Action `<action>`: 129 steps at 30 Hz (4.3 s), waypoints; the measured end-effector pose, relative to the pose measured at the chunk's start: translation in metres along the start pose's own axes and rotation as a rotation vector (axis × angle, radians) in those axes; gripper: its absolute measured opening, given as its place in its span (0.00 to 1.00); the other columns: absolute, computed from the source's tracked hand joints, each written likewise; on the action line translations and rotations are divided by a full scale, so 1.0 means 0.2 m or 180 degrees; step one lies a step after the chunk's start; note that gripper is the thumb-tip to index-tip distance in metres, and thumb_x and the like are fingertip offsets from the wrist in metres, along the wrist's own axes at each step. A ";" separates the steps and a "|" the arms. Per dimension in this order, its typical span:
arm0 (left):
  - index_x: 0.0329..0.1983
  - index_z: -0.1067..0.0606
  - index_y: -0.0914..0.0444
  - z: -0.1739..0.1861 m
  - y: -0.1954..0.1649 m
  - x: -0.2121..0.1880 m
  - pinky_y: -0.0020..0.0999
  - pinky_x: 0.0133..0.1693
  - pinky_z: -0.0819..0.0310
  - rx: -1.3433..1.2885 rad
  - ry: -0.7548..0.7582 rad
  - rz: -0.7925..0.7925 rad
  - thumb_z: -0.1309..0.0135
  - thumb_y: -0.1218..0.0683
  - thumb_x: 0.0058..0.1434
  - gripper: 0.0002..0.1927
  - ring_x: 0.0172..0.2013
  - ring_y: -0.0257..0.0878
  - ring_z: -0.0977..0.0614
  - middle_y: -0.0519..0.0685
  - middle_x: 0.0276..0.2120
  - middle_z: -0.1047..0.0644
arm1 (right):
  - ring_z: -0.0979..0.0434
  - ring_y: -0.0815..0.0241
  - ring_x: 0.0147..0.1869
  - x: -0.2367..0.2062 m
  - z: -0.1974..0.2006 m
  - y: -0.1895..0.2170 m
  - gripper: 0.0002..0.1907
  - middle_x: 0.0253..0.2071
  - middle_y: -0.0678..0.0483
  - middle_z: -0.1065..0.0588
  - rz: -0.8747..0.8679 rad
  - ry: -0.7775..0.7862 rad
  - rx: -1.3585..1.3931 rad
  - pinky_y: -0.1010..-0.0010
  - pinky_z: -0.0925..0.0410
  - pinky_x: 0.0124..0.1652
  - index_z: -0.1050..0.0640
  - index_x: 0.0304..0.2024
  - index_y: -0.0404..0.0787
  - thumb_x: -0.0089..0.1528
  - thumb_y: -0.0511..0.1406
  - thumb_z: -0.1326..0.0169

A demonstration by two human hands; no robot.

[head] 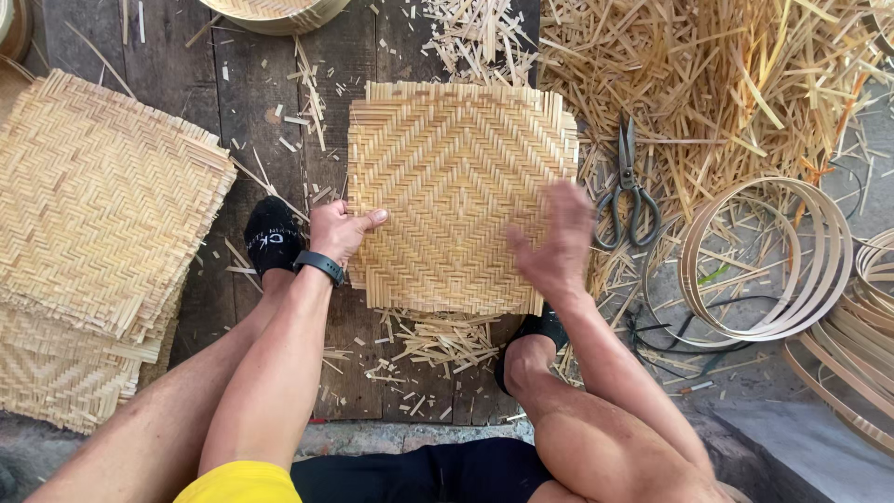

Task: The person assembles round bamboo baskets by placing a pre-woven square mat over a circular wooden mold, fitting a bamboo ring over the mat, and trimming the excess mat with shears. The person repeats this process for multiple baskets, stacking the finished ones nearby.

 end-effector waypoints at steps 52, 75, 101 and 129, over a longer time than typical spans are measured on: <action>0.66 0.33 0.73 0.13 0.02 -0.19 0.42 0.56 0.27 0.1619 -0.0994 -0.1875 0.22 0.49 0.53 0.45 0.55 0.51 0.22 0.63 0.57 0.26 | 0.24 0.46 0.52 -1.04 0.81 -1.52 0.08 0.42 0.48 0.24 -0.1090 -0.0994 -0.1255 0.57 0.32 0.54 0.25 0.43 0.47 0.63 0.35 0.40; 0.58 0.32 0.72 -0.32 -1.35 -1.92 0.41 0.50 0.28 -0.2040 0.1389 -0.4709 0.30 0.56 0.55 0.33 0.50 0.49 0.25 0.62 0.53 0.29 | 0.24 0.39 0.49 -1.04 0.74 -1.42 0.17 0.43 0.43 0.23 -0.0974 -0.0436 -0.1281 0.51 0.30 0.48 0.21 0.42 0.42 0.51 0.39 0.40; 0.49 0.28 0.68 0.01 -1.41 -2.02 0.35 0.43 0.29 -0.2477 0.1040 -0.4766 0.41 0.62 0.57 0.16 0.43 0.41 0.25 0.56 0.46 0.26 | 0.21 0.42 0.45 -0.88 0.98 -1.20 0.06 0.42 0.44 0.24 -0.0683 -0.1174 -0.0683 0.56 0.28 0.44 0.21 0.42 0.42 0.63 0.35 0.43; 0.49 0.24 0.68 -0.36 -1.02 -1.49 0.31 0.39 0.26 -0.1402 0.1279 -0.1907 0.42 0.54 0.66 0.15 0.35 0.38 0.22 0.54 0.38 0.21 | 0.21 0.58 0.39 -0.79 1.69 -0.27 0.07 0.32 0.58 0.20 0.0970 -0.0962 -0.1671 0.63 0.31 0.46 0.17 0.37 0.48 0.59 0.31 0.40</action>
Point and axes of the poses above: each hand's wrist, its own x-axis towards the middle knuckle, its own z-axis out of the back of the hand, y = z × x, the point moved 8 cm from there along x, towards the middle knuckle
